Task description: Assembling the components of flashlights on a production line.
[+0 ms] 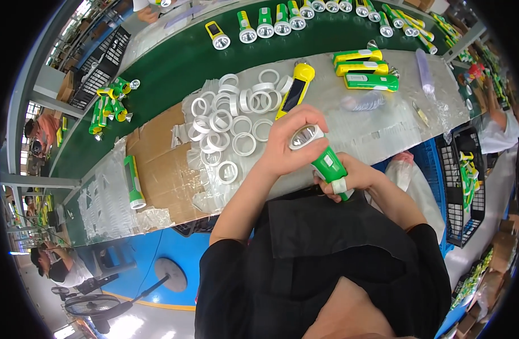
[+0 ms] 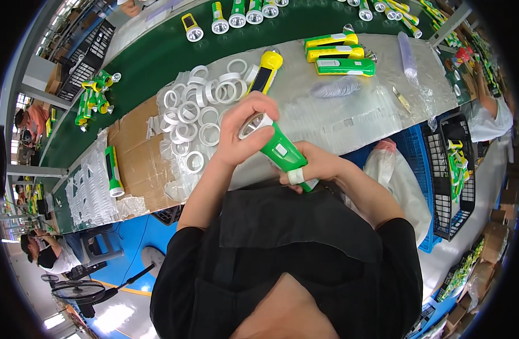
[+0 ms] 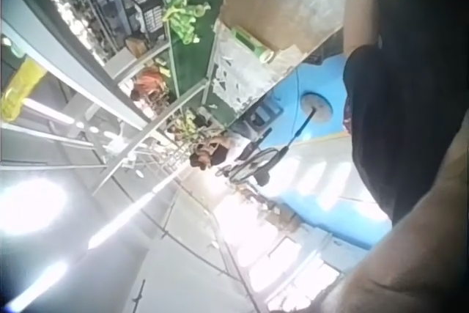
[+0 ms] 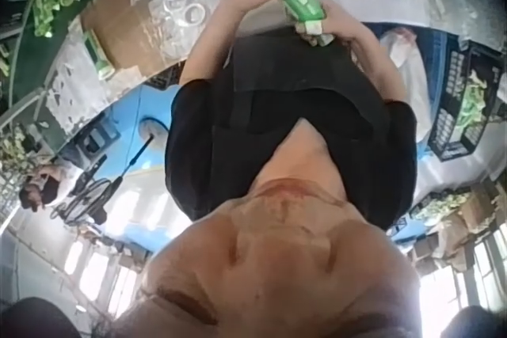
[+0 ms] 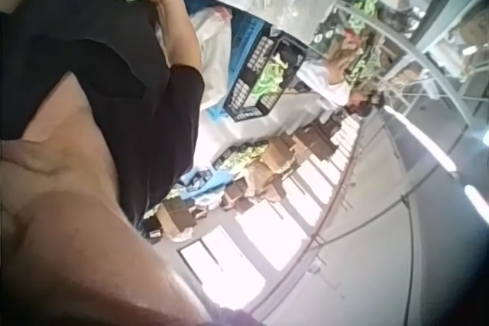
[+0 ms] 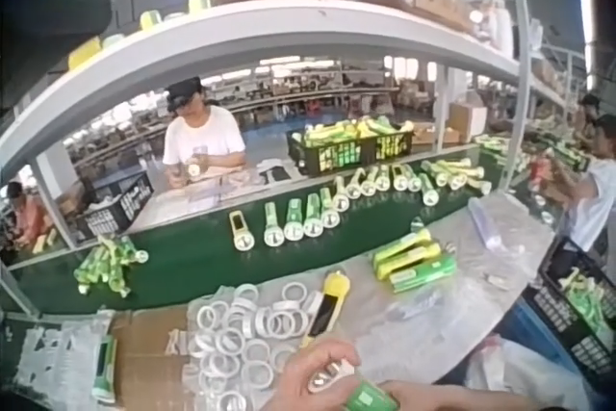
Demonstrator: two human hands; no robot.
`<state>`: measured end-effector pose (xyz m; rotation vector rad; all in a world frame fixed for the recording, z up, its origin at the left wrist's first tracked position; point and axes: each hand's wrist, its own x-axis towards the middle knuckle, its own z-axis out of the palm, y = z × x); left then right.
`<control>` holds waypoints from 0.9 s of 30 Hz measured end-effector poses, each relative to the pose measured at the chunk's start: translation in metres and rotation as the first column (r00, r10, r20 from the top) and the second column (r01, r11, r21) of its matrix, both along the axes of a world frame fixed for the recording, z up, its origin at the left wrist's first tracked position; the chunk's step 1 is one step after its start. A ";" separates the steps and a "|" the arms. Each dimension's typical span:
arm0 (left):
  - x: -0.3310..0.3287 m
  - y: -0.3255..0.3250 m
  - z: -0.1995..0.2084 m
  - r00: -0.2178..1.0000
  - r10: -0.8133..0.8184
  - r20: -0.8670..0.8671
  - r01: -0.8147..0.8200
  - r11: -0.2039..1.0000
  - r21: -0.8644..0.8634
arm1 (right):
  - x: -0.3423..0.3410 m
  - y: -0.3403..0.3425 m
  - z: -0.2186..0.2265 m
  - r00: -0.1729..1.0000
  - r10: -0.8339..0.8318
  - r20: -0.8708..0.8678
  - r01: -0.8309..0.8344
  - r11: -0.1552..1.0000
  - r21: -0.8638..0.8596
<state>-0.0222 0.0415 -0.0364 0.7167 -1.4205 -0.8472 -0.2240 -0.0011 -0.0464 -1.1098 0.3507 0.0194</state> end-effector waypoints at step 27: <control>-0.044 -0.007 -0.047 0.945 0.328 0.011 -0.266 0.748 0.607 | -0.009 -0.029 0.040 0.884 -0.262 -0.387 -0.417 -0.068 -0.906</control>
